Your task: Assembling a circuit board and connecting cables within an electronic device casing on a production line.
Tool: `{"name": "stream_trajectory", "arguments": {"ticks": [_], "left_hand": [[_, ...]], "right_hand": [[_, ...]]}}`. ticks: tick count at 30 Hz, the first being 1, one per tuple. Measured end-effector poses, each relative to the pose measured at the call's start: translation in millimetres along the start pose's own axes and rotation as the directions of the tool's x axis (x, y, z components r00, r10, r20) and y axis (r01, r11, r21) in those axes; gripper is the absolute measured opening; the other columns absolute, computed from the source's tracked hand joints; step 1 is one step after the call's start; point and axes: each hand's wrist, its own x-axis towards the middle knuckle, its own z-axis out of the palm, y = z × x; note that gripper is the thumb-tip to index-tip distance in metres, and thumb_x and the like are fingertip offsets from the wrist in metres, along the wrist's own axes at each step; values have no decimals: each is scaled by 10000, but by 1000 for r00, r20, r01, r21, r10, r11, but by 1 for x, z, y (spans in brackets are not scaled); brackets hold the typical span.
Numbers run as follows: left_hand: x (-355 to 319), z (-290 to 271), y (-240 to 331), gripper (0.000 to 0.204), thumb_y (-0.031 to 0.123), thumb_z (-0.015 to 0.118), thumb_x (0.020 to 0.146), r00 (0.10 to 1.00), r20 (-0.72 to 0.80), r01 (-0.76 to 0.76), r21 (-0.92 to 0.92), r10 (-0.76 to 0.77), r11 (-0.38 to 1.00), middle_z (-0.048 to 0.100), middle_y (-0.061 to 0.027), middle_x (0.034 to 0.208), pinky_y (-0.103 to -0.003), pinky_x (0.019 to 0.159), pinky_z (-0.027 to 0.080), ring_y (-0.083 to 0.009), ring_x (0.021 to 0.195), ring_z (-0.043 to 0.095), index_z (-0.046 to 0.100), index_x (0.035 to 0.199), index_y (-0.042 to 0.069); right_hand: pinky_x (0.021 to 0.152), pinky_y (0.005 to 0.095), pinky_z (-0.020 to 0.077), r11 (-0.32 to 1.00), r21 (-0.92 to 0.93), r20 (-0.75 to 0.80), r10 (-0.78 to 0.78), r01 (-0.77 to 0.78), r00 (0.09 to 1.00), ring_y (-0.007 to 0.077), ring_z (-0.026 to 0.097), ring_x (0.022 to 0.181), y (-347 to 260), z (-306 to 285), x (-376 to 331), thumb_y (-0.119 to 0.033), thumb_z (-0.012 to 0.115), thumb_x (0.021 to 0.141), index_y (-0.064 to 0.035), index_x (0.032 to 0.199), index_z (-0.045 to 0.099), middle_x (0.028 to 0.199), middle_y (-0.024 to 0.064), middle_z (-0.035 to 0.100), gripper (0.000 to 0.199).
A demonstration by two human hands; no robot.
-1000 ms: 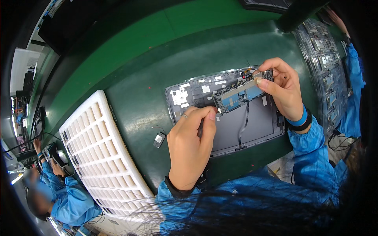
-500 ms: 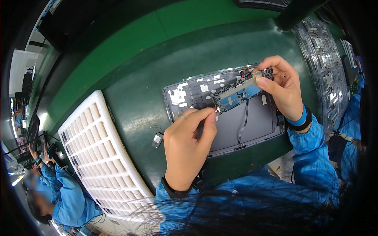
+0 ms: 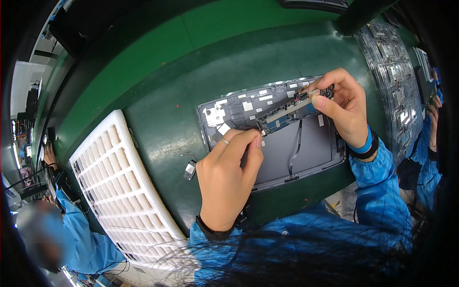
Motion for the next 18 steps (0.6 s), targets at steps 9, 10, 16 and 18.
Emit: {"name": "stream_trajectory", "arguments": {"ticks": [9,10,16,18], "left_hand": [[2,-2,8,99,18,765,852,997,-51,48,-33,-50,998,696,-77,814,-275,512,448,-155,554,589,730,944,17],[2,-3,9,99,18,765,852,997,-50,48,-33,-50,998,696,-77,814,-275,512,448,-155,554,589,730,944,17],[2,1,4,101,13,754,842,999,-51,11,-29,-12,1000,671,-66,790,-274,509,432,-147,545,561,713,934,17],[1,1,3,94,14,745,851,998,-66,5,-44,-8,999,671,-64,803,-279,512,435,-151,549,568,701,934,19]], "right_hand": [[903,275,519,999,-31,1,-15,15,1000,151,650,1033,-2,0,0,-35,738,924,-6,1104,621,1087,123,704,217],[903,275,519,999,-31,1,-14,14,1000,151,650,1033,-2,-1,0,-35,738,924,-6,1104,621,1087,123,704,217],[887,264,520,999,-33,-1,12,-12,1000,137,647,1014,-2,-1,-1,-29,737,920,0,1122,622,1081,115,701,233],[863,252,517,999,-37,1,4,-4,1000,127,645,997,-1,-1,0,-20,733,918,3,1122,621,1082,116,702,234]]}}
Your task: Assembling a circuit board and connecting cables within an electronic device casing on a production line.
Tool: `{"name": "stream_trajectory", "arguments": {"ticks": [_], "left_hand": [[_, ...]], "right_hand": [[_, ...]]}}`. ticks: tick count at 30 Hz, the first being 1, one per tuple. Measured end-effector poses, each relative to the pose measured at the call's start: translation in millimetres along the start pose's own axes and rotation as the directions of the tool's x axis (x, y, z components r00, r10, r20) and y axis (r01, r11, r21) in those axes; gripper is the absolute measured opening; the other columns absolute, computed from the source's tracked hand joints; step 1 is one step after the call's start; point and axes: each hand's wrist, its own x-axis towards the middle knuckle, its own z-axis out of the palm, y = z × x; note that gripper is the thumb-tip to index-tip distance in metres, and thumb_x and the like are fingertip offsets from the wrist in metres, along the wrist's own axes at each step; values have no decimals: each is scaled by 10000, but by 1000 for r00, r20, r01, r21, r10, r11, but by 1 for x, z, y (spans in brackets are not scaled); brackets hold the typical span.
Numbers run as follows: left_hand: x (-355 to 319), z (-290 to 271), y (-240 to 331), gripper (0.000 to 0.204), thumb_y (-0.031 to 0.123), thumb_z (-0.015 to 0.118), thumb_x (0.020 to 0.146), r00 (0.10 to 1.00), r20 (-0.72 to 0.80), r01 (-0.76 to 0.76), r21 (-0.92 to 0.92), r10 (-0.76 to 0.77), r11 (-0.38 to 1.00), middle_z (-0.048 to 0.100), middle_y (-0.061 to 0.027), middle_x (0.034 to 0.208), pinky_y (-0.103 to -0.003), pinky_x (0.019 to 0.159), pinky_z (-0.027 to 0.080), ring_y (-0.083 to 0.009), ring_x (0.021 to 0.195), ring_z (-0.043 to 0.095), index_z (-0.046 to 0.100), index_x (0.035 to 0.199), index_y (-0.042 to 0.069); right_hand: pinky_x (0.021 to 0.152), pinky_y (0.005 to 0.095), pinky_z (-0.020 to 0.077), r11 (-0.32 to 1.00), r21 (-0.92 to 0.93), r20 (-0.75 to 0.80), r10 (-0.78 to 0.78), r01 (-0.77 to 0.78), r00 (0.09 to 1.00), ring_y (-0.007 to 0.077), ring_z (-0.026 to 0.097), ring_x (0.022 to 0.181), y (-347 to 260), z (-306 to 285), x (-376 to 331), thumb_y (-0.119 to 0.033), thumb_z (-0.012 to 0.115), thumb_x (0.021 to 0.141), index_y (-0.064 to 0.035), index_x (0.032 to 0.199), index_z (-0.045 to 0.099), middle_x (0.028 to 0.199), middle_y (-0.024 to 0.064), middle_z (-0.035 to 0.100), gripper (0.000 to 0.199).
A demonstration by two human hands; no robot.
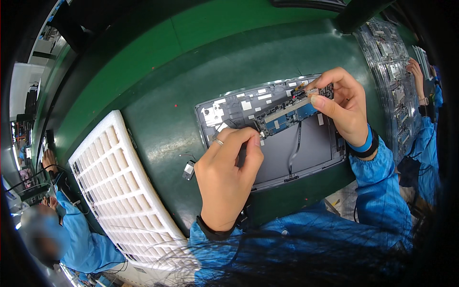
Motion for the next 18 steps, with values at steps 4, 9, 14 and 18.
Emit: {"name": "stream_trajectory", "arguments": {"ticks": [4,9,14,18], "left_hand": [[0,1,1,82,11,733,861,999,20,37,-33,-36,999,674,-65,818,-281,517,442,-155,559,584,696,933,21],[-1,3,-2,58,36,727,887,999,11,32,-49,-32,998,682,-59,828,-284,517,439,-155,552,585,698,934,18],[-1,4,-4,55,44,726,893,1000,10,22,-25,-22,999,688,-57,832,-283,519,442,-159,550,587,699,934,19],[-1,4,-4,55,33,721,889,1000,20,6,-16,-6,1000,687,-65,822,-281,519,441,-160,549,582,701,936,14]], "right_hand": [[839,240,511,1000,-13,-12,24,-25,1000,120,644,981,0,-1,-1,-12,729,919,5,1123,620,1077,115,702,232],[830,237,510,1000,9,-18,-6,7,1000,118,646,975,2,0,-1,-11,724,922,4,1130,616,1072,115,704,235],[839,244,514,1000,7,-15,-10,11,1000,119,647,979,0,0,0,-13,722,926,3,1134,613,1077,114,704,236],[860,252,515,999,-33,5,38,-38,999,120,643,996,0,-4,-2,-13,716,932,5,1140,613,1080,115,701,234]]}}
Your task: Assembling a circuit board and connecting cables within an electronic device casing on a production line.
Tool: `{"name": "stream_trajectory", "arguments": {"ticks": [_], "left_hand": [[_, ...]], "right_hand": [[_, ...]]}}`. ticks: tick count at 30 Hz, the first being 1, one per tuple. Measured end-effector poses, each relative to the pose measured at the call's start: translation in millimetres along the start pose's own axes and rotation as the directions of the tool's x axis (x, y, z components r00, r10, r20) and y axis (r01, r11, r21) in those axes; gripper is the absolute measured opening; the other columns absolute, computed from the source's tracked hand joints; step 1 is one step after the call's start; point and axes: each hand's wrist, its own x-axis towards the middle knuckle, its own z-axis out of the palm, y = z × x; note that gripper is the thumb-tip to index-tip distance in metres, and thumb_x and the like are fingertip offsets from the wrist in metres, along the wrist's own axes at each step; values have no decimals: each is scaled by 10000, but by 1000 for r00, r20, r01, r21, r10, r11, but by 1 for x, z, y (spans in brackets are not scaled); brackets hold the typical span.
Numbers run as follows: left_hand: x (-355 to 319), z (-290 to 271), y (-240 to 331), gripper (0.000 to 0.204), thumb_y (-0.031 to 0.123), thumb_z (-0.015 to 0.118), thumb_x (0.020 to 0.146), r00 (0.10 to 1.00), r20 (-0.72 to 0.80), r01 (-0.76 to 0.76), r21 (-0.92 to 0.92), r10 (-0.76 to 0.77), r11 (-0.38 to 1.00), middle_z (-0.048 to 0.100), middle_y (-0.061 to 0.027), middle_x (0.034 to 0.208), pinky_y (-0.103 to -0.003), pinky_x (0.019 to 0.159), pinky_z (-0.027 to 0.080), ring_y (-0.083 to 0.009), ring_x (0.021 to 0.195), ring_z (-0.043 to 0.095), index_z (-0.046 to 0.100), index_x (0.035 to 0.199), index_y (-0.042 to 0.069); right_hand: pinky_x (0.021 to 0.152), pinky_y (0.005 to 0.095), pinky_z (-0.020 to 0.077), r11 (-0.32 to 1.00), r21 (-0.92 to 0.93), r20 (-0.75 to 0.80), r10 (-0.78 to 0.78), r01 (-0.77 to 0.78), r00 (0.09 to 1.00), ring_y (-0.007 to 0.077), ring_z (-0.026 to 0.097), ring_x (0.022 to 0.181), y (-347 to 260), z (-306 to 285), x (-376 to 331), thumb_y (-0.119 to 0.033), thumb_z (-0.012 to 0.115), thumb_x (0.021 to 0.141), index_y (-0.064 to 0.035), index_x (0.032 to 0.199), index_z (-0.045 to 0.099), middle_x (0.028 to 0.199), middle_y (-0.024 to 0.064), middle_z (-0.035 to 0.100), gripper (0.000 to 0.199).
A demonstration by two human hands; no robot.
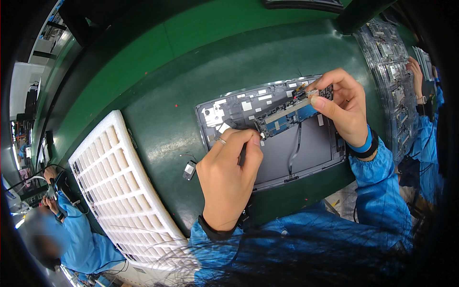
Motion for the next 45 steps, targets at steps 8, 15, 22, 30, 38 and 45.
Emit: {"name": "stream_trajectory", "arguments": {"ticks": [8,15,22,30,38,45], "left_hand": [[2,-7,7,82,17,726,857,998,55,45,-51,-42,998,679,-75,804,-274,501,418,-153,541,548,708,936,8],[3,-7,8,88,32,741,852,997,33,67,-24,-66,997,688,-69,795,-275,488,405,-156,531,537,725,936,17],[2,-4,5,93,39,759,848,1000,13,1,36,-2,999,701,-81,800,-272,514,449,-168,561,597,733,934,16],[1,-2,2,91,25,751,865,1000,-25,15,20,-14,1000,694,-100,787,-279,536,472,-183,579,624,725,947,-5],[1,-3,4,77,64,705,926,997,40,71,-39,-69,997,704,-56,732,-268,490,331,-83,502,417,737,936,-5],[2,-5,5,35,51,691,901,992,95,72,83,-80,994,706,-47,759,-322,512,452,-215,537,620,725,903,42]], "right_hand": [[880,260,506,998,70,-24,11,-10,1000,122,637,995,-1,5,3,-9,709,937,11,1169,613,1085,117,697,251],[875,263,508,998,64,-26,-5,7,1000,126,635,1002,1,4,4,-21,722,930,16,1152,623,1078,113,694,245],[855,249,513,1000,18,-25,-20,20,999,119,638,975,0,3,3,-34,733,926,14,1133,623,1073,116,699,240],[735,202,513,997,-9,-13,-80,80,997,84,646,906,1,7,1,15,727,917,13,1118,617,1062,117,710,229],[774,219,529,997,65,32,31,-33,999,95,658,921,0,3,3,31,729,913,20,1104,623,1058,121,713,219],[767,218,535,998,50,54,37,-40,998,91,660,903,1,4,3,41,728,912,21,1096,622,1039,115,715,214]]}}
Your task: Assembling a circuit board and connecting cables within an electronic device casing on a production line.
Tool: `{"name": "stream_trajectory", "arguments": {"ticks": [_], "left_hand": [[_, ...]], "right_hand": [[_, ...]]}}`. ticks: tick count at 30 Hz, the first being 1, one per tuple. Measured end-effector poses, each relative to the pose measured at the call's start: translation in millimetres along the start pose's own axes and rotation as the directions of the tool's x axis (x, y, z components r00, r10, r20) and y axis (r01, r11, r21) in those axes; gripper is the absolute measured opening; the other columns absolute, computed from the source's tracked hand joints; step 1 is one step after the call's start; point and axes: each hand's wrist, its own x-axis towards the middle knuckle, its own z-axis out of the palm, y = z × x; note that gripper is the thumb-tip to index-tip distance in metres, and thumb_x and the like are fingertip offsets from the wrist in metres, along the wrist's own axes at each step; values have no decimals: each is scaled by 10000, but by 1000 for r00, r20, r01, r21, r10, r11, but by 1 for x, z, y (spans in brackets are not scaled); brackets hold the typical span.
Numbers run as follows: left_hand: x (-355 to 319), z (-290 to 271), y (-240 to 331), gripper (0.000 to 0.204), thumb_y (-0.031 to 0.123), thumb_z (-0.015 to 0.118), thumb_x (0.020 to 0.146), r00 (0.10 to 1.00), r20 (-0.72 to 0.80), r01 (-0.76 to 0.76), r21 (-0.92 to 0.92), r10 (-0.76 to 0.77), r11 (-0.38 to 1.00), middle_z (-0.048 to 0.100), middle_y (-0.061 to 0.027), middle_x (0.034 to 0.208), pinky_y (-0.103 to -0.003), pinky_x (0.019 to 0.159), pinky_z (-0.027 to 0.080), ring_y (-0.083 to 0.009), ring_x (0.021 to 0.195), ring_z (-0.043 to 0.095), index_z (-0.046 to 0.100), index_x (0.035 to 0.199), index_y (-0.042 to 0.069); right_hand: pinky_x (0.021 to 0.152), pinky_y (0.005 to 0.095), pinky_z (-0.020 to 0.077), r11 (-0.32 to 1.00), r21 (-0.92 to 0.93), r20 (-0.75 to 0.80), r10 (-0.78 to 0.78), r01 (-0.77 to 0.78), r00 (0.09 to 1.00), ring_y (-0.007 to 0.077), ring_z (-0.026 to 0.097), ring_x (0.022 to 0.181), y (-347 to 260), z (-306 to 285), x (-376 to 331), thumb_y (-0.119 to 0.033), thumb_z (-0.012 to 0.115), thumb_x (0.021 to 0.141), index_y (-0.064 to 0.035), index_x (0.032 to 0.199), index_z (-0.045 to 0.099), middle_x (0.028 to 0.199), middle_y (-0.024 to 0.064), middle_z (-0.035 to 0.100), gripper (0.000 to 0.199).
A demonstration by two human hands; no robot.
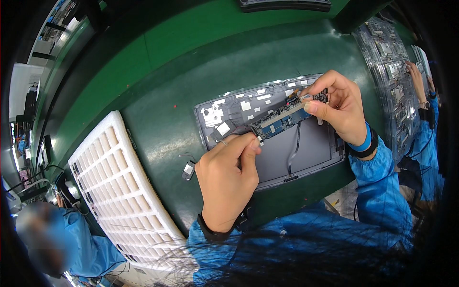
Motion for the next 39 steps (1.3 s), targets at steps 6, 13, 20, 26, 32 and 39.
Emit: {"name": "stream_trajectory", "arguments": {"ticks": [6,13,20,26,32,39], "left_hand": [[-1,-2,1,40,58,693,905,999,30,33,11,-33,999,711,-43,751,-323,511,448,-210,520,612,729,904,39],[-3,-3,1,60,67,685,924,998,28,51,-12,-50,999,715,-53,772,-316,518,443,-190,521,602,725,932,24],[0,-8,4,73,75,677,937,988,123,106,-71,-97,992,714,-60,775,-306,524,437,-172,524,597,724,946,20],[-2,-7,4,62,69,678,926,990,91,110,-69,-103,992,711,-60,762,-315,531,445,-182,528,604,719,922,22],[-3,-5,4,52,63,680,915,992,69,104,-37,-102,994,713,-62,758,-323,536,454,-203,531,611,715,904,26],[-3,-2,1,47,61,683,912,993,67,100,-24,-99,995,717,-66,762,-328,546,469,-212,558,646,715,908,28]], "right_hand": [[756,211,532,998,43,9,39,-39,999,83,658,894,-4,3,0,46,724,914,23,1095,622,1026,102,713,209],[737,202,523,995,42,2,86,-86,996,75,653,883,-5,5,2,15,737,916,24,1118,626,1040,100,715,230],[741,206,522,998,39,-24,42,-41,999,76,648,881,0,1,1,10,744,911,30,1134,633,1054,108,718,250],[781,222,530,997,40,-2,68,-67,998,85,651,896,-8,3,2,14,745,910,34,1124,636,1050,103,715,241],[798,232,534,997,14,10,77,-77,997,95,656,909,-10,5,-1,18,746,907,33,1109,642,1043,98,712,228],[818,243,537,996,33,18,82,-82,996,100,658,931,-8,2,-2,24,746,905,37,1091,645,1053,103,714,212]]}}
